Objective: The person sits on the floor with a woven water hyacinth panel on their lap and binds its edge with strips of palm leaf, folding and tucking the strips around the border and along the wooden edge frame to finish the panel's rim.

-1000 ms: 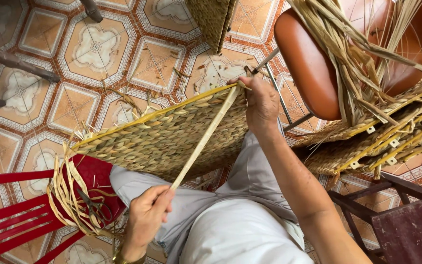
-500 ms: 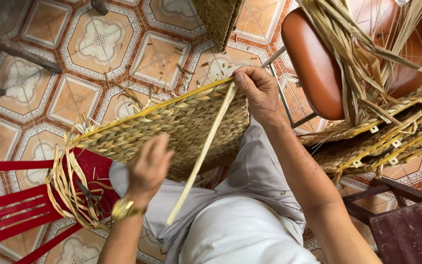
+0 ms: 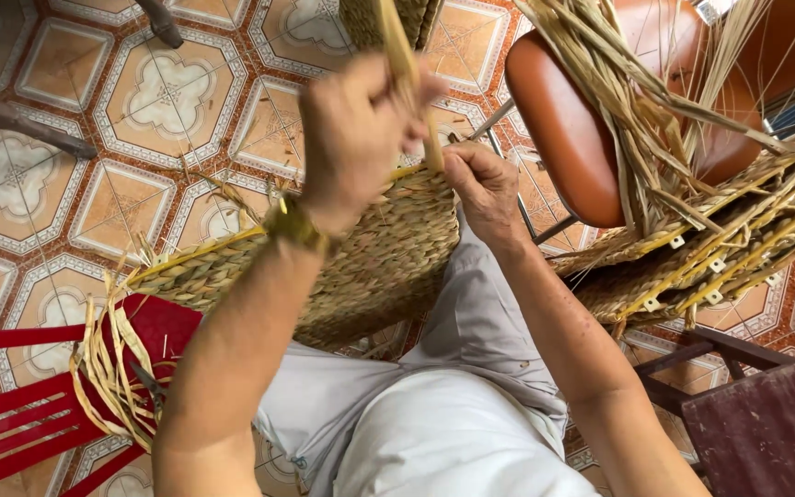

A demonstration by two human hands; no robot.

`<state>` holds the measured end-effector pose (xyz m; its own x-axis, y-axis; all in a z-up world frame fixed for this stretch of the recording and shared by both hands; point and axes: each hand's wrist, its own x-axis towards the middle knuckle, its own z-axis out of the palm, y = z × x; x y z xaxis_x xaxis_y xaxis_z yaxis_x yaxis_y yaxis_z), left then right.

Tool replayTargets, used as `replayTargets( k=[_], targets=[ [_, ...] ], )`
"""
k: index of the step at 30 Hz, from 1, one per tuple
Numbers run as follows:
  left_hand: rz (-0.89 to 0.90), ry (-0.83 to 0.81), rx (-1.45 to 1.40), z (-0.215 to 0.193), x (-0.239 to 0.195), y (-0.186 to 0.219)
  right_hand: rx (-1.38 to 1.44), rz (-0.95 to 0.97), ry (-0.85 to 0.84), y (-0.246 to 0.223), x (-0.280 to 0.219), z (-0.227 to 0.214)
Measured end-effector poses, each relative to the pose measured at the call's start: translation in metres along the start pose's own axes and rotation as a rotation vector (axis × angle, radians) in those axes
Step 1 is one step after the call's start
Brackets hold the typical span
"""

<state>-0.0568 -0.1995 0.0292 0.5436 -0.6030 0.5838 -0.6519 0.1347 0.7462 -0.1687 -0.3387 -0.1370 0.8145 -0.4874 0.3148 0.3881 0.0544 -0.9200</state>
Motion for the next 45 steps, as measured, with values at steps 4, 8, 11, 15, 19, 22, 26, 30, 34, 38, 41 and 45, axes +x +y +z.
replayTargets(
  k=[4, 8, 11, 15, 19, 22, 26, 30, 34, 38, 41, 45],
  targets=[
    [-0.207, 0.033, -0.158, -0.011, 0.034, -0.030, -0.133, -0.106, -0.075, -0.020, -0.009, 0.007],
    [-0.069, 0.166, -0.059, -0.013, 0.042, -0.053, -0.177, -0.174, -0.050, -0.019, -0.009, 0.011],
    [0.145, 0.268, 0.117, -0.021, 0.052, -0.056, -0.231, -0.229, -0.045, -0.011, -0.007, 0.009],
    [0.362, 0.271, 0.412, -0.042, 0.052, -0.095, -0.246, -0.203, -0.058, -0.024, -0.005, 0.011],
    [0.434, 0.007, 0.740, -0.052, 0.049, -0.093, -0.392, -0.176, -0.146, -0.045, -0.001, 0.012],
    [0.328, 0.001, 0.609, -0.052, 0.049, -0.076, -0.419, -0.101, -0.174, -0.051, 0.000, 0.013],
    [0.171, -0.010, 0.413, -0.051, 0.048, -0.054, -0.383, 0.009, -0.178, -0.052, 0.004, 0.012],
    [-0.015, -0.025, 0.226, -0.028, 0.036, -0.053, -0.289, 0.067, -0.172, -0.061, 0.004, 0.019],
    [-0.275, -0.011, -0.012, -0.007, 0.026, -0.070, -0.227, 0.120, -0.134, -0.059, 0.004, 0.021],
    [-0.496, -0.023, -0.080, 0.003, 0.020, -0.074, -0.300, 0.118, -0.083, -0.057, 0.004, 0.022],
    [-0.605, -0.053, -0.119, 0.005, 0.017, -0.071, -0.390, 0.084, -0.076, -0.060, 0.005, 0.023],
    [-0.666, -0.091, -0.132, 0.010, 0.014, -0.076, -0.352, 0.066, -0.096, -0.057, 0.005, 0.021]
  ],
)
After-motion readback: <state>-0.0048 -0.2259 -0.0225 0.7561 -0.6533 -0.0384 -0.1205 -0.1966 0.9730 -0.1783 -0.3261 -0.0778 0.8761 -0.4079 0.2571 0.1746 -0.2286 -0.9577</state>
